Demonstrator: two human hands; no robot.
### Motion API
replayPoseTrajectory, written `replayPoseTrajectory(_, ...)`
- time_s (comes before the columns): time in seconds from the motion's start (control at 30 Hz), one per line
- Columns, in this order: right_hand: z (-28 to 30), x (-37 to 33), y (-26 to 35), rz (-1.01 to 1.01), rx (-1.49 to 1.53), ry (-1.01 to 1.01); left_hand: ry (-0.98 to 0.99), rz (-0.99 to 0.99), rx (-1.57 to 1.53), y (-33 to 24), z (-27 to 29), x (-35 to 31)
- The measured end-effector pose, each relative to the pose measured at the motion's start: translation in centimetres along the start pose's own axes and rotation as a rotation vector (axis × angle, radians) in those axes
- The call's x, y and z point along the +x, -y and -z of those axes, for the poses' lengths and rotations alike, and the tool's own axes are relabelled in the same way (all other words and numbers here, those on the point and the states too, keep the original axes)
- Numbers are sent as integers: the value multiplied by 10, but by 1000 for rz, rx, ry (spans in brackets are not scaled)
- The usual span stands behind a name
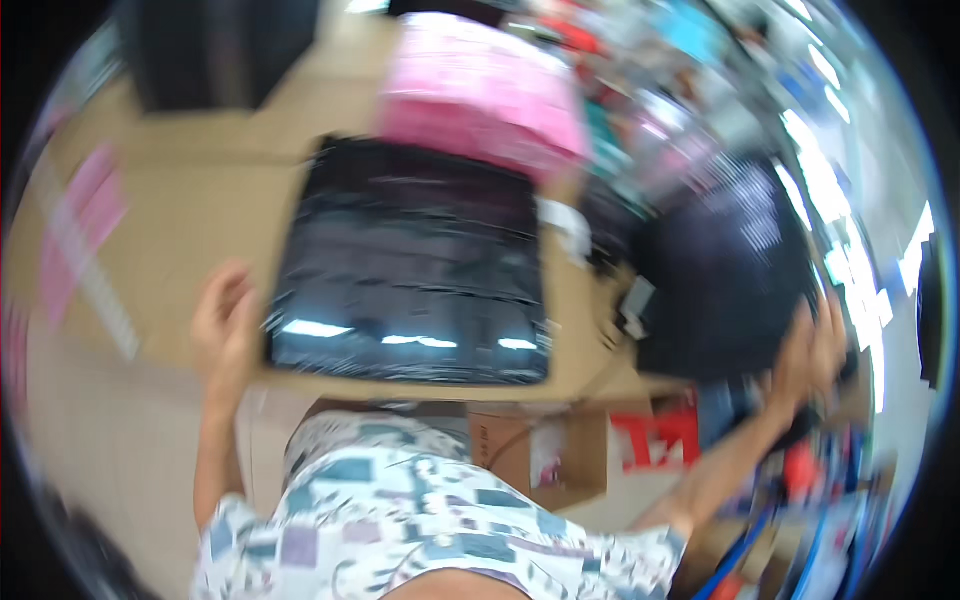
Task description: The person places pink foam inserts into black plastic trays, pressing them into the grid compartments. They then stack the completed trays onto a pile on the right side of the table. The person repeats this process for multiple trays throughout the clip.
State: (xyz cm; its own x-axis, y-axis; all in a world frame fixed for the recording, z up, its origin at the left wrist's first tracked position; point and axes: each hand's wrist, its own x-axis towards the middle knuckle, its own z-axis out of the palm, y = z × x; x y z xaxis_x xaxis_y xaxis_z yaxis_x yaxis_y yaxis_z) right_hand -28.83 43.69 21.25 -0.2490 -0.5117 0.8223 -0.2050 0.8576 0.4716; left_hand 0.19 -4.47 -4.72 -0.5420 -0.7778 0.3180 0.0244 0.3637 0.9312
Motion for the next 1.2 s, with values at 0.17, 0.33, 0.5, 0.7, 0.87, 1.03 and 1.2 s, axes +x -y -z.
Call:
replayPoseTrajectory(0.17, 69, -49, 208, 400, 870, 74, -703, -520, 569, 9, 101, 27)
replayPoseTrajectory(0.33, 77, -40, 321, 625, 1477, 238, -484, -79, 469, 51, 200, 46)
replayPoseTrajectory(0.5, 74, -36, 370, 634, 1745, 265, -82, 287, 251, 66, 189, 31)
replayPoseTrajectory(0.7, 78, -39, 431, 424, 1887, 396, 88, 310, -260, 16, 117, 4)
replayPoseTrajectory(0.87, 93, -33, 458, -15, 2077, 908, 35, 345, -581, -12, 39, -14)
replayPoseTrajectory(1.03, 75, -34, 459, -194, 2158, 1180, -47, 260, -580, -20, 18, -17)
replayPoseTrajectory(1.2, 71, -31, 454, -338, 2245, 1378, -59, 231, -629, -25, 12, -20)
